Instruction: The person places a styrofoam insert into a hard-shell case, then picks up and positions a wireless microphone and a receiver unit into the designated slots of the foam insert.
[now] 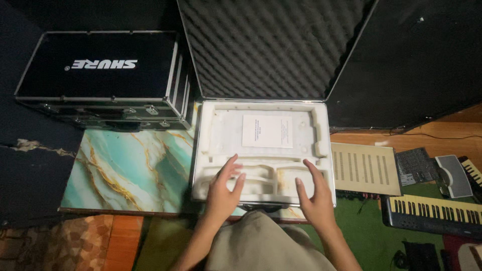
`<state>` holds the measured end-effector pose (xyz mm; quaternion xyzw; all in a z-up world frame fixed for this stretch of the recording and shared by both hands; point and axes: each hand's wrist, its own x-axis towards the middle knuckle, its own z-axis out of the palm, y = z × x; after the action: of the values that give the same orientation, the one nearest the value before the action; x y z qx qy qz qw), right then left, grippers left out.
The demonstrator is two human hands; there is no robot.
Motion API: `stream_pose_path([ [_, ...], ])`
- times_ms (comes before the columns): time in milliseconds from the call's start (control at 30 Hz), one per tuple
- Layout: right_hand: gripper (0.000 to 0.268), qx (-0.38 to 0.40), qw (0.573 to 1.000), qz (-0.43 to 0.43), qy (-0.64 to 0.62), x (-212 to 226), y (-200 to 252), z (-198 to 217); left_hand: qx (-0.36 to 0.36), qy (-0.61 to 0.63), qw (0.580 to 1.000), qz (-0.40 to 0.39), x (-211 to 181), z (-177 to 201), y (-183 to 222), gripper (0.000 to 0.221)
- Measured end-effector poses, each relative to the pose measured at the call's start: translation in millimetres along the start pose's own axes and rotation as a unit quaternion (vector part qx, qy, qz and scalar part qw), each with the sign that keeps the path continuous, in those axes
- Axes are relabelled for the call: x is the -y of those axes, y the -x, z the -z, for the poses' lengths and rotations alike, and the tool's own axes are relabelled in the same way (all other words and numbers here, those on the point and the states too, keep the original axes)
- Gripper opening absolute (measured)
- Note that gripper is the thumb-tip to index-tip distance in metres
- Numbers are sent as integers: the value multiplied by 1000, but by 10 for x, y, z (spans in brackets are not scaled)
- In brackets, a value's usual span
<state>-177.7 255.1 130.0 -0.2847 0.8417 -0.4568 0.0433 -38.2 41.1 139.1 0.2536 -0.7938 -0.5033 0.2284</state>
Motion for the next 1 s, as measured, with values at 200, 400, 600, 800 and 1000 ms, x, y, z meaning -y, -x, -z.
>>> stream_pose_path([
  [200, 22, -19, 994, -100, -44, 1, 59, 79, 4, 106, 990, 91, 91, 38, 59, 22],
  [400, 18, -66, 988, -131, -49, 89, 288, 43, 26, 52, 993, 99, 202, 184, 52, 21],
  [600, 35, -183, 970, -158, 2, 349, 637, -69, 78, 8, 997, 23, 293, 487, -112, 37],
  [800, 37, -306, 921, -240, -32, 510, 1273, -179, 197, 55, 978, -31, 416, 552, -338, 41],
  [1000, 34, -439, 848, -297, -9, 617, 2042, -135, 342, 42, 939, -7, 182, 134, -333, 37],
])
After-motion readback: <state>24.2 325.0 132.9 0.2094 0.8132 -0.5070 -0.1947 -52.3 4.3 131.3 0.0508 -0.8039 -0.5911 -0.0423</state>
